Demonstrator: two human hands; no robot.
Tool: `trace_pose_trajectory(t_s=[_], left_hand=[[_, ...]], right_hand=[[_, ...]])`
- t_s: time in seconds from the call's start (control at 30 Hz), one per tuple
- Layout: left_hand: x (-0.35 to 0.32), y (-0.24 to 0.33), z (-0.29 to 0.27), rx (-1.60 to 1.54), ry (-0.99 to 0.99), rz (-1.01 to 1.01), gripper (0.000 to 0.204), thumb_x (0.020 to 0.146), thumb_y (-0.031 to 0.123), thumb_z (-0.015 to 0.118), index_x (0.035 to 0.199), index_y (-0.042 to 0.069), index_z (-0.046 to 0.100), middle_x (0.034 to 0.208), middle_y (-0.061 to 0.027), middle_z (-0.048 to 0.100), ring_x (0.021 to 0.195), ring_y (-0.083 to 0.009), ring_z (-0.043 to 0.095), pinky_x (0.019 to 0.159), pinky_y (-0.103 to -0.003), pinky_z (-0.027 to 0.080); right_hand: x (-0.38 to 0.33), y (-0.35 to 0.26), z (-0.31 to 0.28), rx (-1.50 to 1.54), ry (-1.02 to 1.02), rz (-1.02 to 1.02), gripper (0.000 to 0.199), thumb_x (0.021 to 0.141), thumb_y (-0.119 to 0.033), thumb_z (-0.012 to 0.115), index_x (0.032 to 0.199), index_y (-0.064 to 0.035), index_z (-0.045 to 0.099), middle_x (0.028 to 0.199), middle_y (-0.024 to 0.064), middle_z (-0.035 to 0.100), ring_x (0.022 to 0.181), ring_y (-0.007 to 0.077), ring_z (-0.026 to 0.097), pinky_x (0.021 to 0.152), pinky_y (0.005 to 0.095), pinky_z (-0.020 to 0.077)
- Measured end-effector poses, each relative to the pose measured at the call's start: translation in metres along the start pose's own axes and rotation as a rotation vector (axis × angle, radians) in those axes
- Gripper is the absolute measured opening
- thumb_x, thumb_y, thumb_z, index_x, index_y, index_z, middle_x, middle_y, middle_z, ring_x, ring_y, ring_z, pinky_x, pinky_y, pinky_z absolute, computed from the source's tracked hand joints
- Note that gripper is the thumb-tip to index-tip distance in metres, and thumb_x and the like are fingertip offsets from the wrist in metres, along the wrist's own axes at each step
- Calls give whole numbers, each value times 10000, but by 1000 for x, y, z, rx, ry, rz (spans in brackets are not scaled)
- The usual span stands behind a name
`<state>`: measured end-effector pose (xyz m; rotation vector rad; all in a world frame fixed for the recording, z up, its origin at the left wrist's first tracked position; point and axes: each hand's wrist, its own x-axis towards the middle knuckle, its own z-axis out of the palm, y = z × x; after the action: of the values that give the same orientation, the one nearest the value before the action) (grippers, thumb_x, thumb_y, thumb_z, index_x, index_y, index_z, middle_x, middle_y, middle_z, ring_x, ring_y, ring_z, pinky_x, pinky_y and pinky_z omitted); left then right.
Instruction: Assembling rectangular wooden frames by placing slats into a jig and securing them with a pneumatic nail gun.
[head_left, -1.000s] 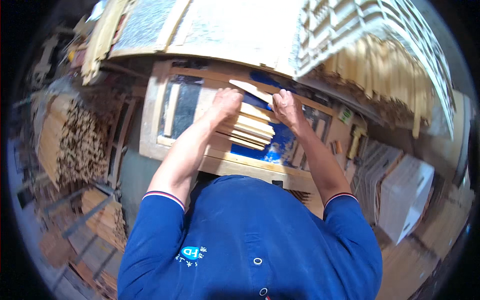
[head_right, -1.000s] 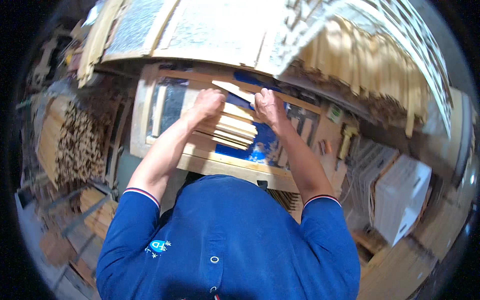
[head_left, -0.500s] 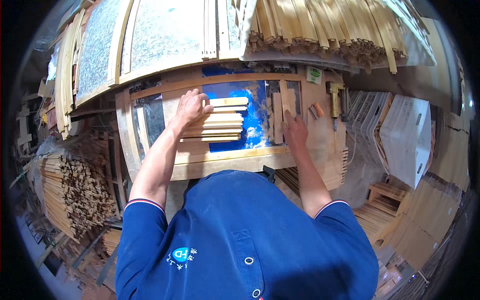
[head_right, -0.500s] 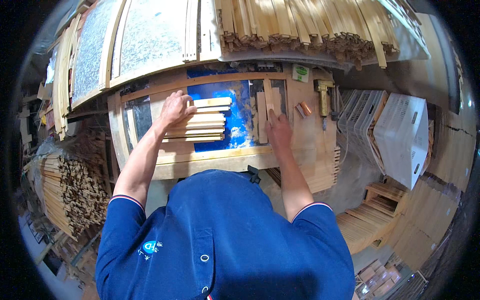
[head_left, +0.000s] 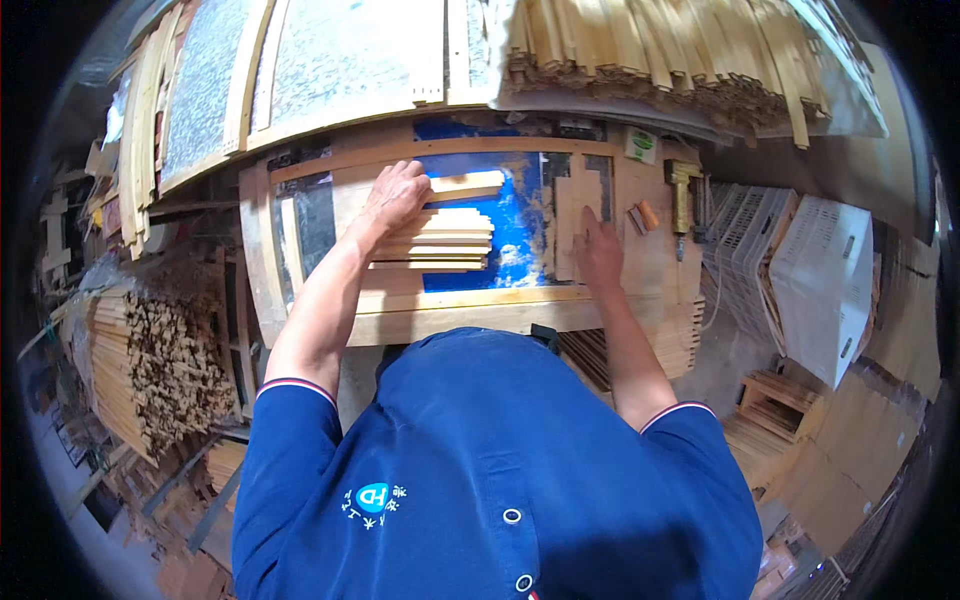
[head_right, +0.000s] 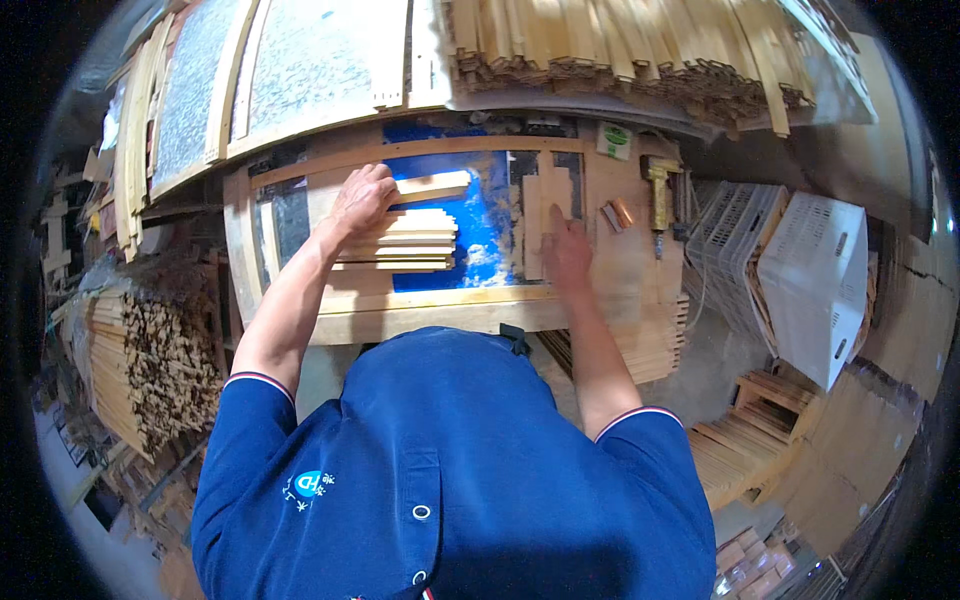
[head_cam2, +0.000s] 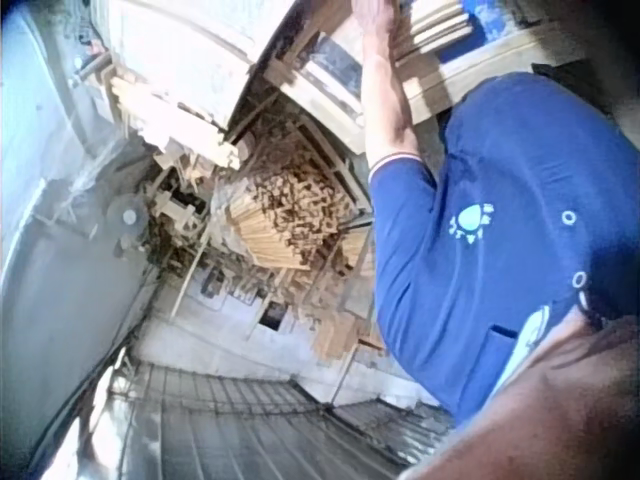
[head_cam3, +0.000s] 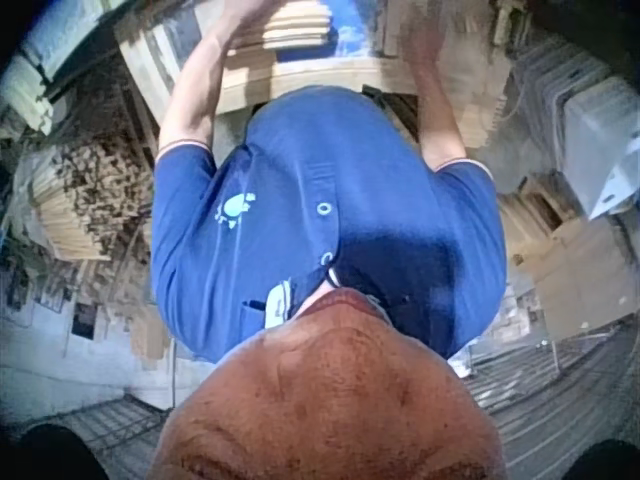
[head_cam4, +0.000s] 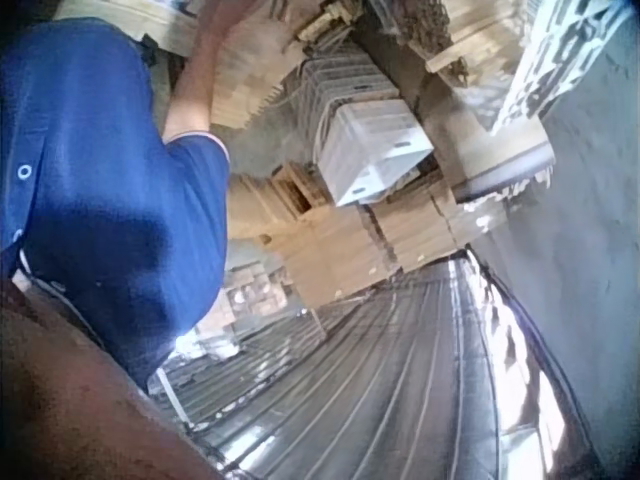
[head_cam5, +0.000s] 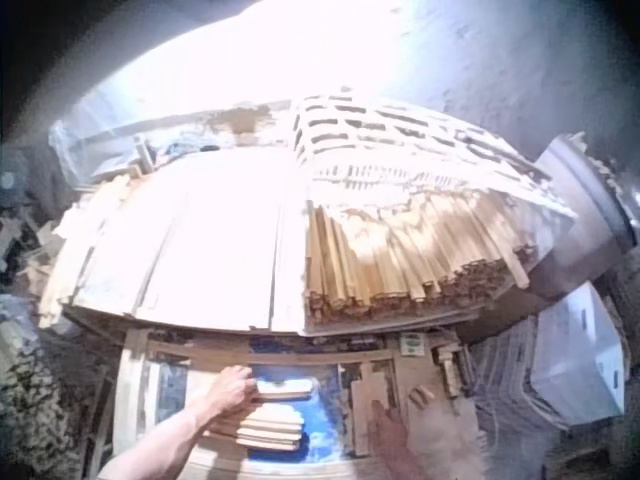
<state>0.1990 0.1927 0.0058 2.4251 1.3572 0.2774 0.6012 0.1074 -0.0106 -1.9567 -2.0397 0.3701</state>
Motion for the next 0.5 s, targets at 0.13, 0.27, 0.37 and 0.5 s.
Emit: trace_pose_trajectory(t_s=[0.13, 0.27, 0.37, 0.5], left_hand=[[1, 2, -2, 91, 79, -9, 135, 920, 169, 623, 933, 37, 600, 964, -136, 580, 932, -331, 570, 831, -438, 463], [0, 15, -23, -46, 206, -168, 128, 973, 188, 588, 966, 61, 581, 897, -175, 629, 812, -395, 640, 713, -491, 508], [-16, 22, -37, -211, 365, -393, 187, 1044, 232, 537, 1051, 62, 616, 820, -177, 700, 681, -373, 682, 660, -468, 549], [-50, 60, -59, -632, 337, -834, 272, 1026, 278, 594, 1062, 17, 660, 881, -143, 708, 831, -236, 697, 726, -355, 535]], right_hand=[[9, -13, -2, 57, -85, 210, 550, 824, -120, 686, 1365, -108, 587, 1049, 200, 630, 974, 384, 639, 821, 504, 537], [14, 1, 10, 222, -172, 323, 500, 803, -81, 660, 1301, -56, 621, 1140, 213, 622, 1062, 390, 619, 898, 492, 515], [11, -2, 13, 145, 13, 210, 464, 796, -62, 639, 1259, -35, 643, 1187, 217, 611, 1118, 388, 598, 933, 477, 501], [14, -5, 15, 173, 34, 202, 477, 798, -65, 649, 1273, -39, 624, 1170, 218, 609, 1149, 387, 578, 962, 478, 484]])
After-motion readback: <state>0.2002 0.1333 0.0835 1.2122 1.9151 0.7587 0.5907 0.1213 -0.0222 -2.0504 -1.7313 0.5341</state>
